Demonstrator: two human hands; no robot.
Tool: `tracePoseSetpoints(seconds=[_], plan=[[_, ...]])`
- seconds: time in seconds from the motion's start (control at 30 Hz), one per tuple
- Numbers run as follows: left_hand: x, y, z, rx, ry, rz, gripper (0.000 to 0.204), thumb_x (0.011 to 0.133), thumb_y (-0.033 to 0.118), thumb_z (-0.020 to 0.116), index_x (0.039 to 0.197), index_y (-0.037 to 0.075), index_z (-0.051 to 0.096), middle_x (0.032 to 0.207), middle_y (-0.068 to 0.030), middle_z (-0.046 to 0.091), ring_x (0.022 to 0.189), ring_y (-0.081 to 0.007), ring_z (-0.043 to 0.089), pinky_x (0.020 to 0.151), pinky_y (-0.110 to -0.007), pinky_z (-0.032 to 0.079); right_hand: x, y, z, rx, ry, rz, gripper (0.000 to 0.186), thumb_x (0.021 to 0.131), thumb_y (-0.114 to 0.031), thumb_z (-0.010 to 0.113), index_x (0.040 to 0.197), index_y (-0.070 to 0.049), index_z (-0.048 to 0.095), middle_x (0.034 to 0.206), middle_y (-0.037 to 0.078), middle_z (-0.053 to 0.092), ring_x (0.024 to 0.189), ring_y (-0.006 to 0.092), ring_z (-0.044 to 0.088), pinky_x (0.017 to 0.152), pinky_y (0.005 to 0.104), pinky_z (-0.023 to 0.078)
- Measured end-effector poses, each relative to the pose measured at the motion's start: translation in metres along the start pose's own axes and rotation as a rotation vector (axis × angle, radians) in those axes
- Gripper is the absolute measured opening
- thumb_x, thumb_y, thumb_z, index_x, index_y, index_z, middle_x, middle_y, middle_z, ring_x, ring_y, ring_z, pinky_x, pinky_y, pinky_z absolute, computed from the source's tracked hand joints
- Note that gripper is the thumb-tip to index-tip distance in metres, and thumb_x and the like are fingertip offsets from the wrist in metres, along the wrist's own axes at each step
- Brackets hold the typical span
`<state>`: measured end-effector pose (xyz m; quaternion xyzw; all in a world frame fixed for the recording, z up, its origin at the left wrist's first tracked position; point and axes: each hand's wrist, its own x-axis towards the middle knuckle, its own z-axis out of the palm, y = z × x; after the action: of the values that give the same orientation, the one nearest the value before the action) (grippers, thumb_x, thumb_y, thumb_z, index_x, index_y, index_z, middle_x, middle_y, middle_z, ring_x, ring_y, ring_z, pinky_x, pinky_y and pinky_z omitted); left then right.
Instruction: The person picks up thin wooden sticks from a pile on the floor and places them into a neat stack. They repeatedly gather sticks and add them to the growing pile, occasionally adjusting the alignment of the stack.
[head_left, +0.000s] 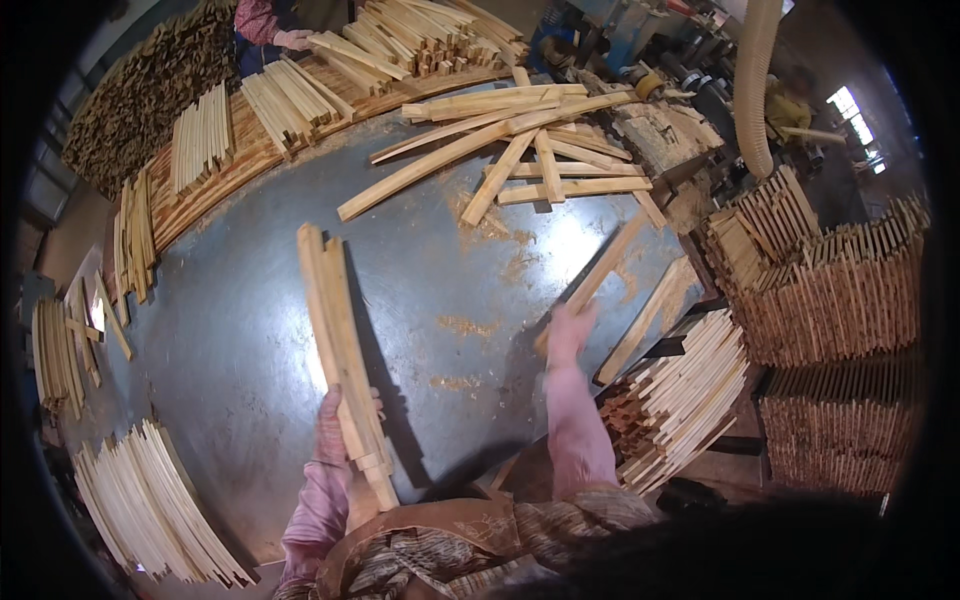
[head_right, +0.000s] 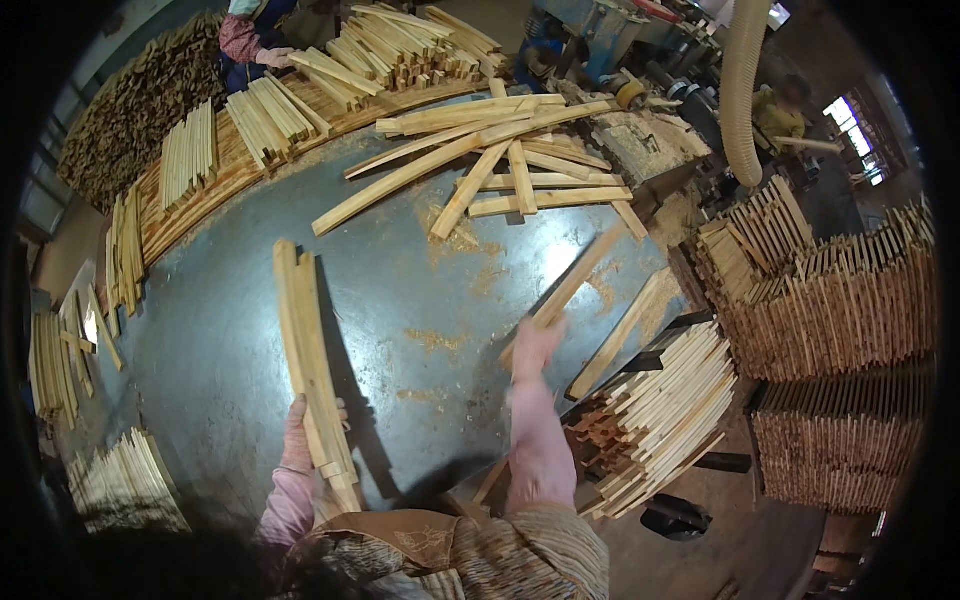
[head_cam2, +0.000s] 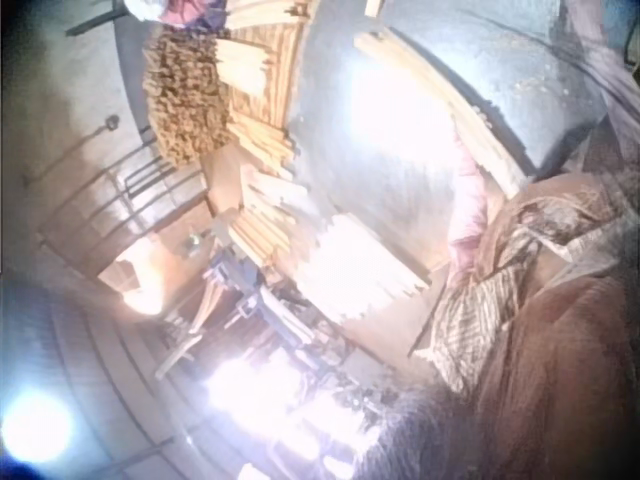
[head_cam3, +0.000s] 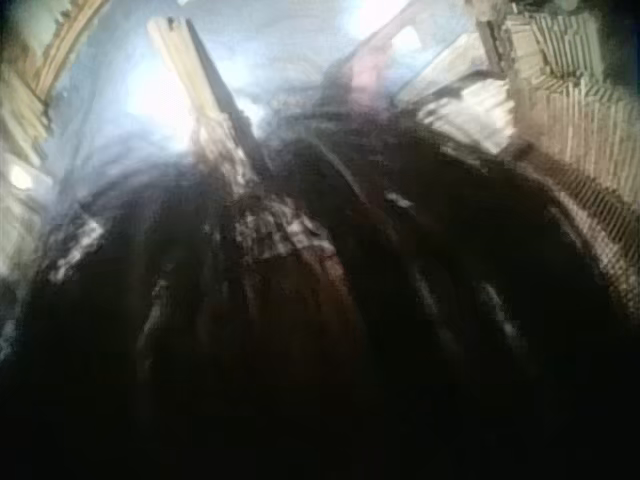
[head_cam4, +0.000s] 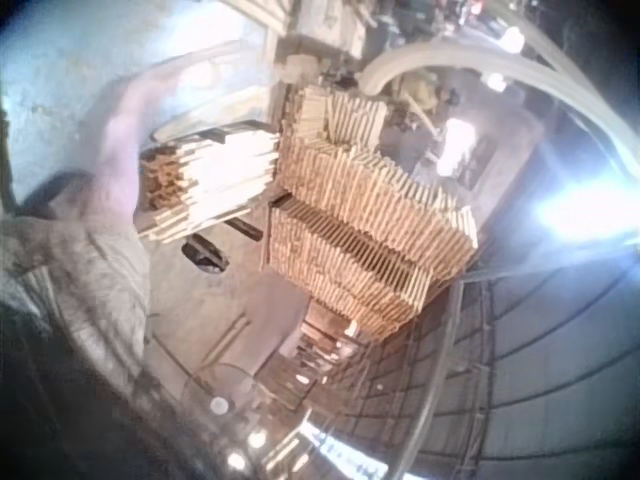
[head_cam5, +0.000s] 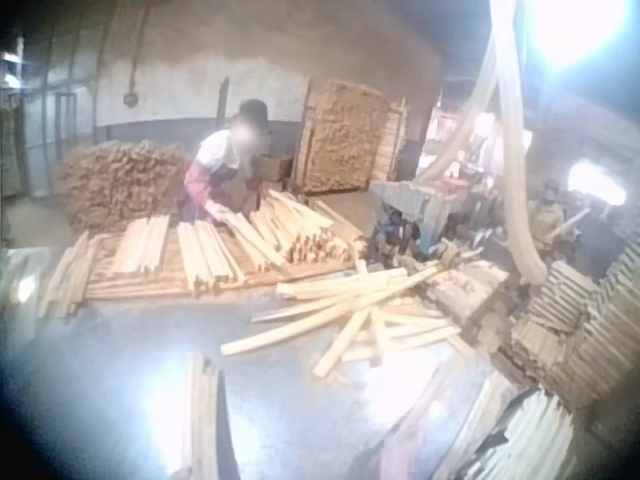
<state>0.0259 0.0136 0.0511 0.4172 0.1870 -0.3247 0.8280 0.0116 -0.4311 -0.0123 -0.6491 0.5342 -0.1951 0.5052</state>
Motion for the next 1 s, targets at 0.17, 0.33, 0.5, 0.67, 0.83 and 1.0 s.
tracePoseSetpoints(seconds=[0.17,0.33,0.5,0.67,0.83,1.0], plan=[[-0.004,0.018,-0.052,-0.099,0.080,0.109,0.070,0.095,0.055,0.068,0.134,-0.001,0.055,0.107,-0.0188,0.069,0.090,-0.0292,0.071,0.076,-0.044,0.063,-0.197,0.092,-0.063,-0.577,-0.604,-0.761,0.068,0.088,-0.017,0.071,0.151,-0.006,0.046,0.121,0.022,0.064,0.111,0.0399,0.066,0.096,0.0450,0.056],[-0.026,0.045,-0.130,0.232,0.269,0.220,0.060,0.099,0.041,0.068,0.142,0.002,0.052,0.118,-0.0182,0.067,0.103,-0.0289,0.069,0.087,-0.042,0.059,-0.167,0.073,-0.060,-1.610,-1.143,-1.042,0.039,0.102,-0.047,0.055,0.111,-0.014,0.072,0.096,0.011,0.075,0.089,0.0286,0.074,0.073,0.0400,0.059],[-0.082,0.017,-0.181,1.148,0.913,0.392,0.077,0.094,0.029,0.075,0.156,0.004,0.038,0.132,-0.0219,0.063,0.122,-0.0412,0.061,0.105,-0.047,0.048,-0.024,0.080,-0.126,-0.980,-0.332,-0.548,0.037,0.098,-0.049,0.066,0.102,-0.013,0.074,0.091,0.014,0.074,0.081,0.0329,0.069,0.072,0.0457,0.055],[-0.132,-0.050,-0.201,1.463,1.141,0.056,0.094,0.088,0.027,0.080,0.164,0.016,0.025,0.151,-0.0230,0.047,0.136,-0.0423,0.049,0.114,-0.048,0.042,-0.039,0.146,-0.138,-0.307,-0.469,-0.467,0.039,0.099,-0.042,0.070,0.118,-0.008,0.072,0.096,0.015,0.073,0.083,0.0292,0.067,0.075,0.0406,0.054],[-0.219,-0.045,-0.293,1.489,1.361,0.013,0.088,0.092,0.031,0.074,0.165,0.018,0.025,0.158,-0.0216,0.039,0.144,-0.0419,0.039,0.118,-0.050,0.037,-0.230,0.017,-0.046,0.509,-1.192,0.259,0.063,0.105,-0.053,0.059,0.144,-0.003,0.055,0.076,-0.002,0.059,0.067,0.0088,0.055,0.062,0.0286,0.047],[-0.306,-0.012,-0.390,1.707,1.483,-0.232,0.081,0.096,0.037,0.068,0.164,0.017,0.029,0.164,-0.0189,0.034,0.150,-0.0396,0.033,0.123,-0.055,0.026,-0.326,0.010,0.020,0.965,-1.573,0.726,0.087,0.097,-0.062,0.062,0.157,-0.003,0.038,0.061,-0.002,0.052,0.050,0.0133,0.044,0.052,0.0306,0.038]])
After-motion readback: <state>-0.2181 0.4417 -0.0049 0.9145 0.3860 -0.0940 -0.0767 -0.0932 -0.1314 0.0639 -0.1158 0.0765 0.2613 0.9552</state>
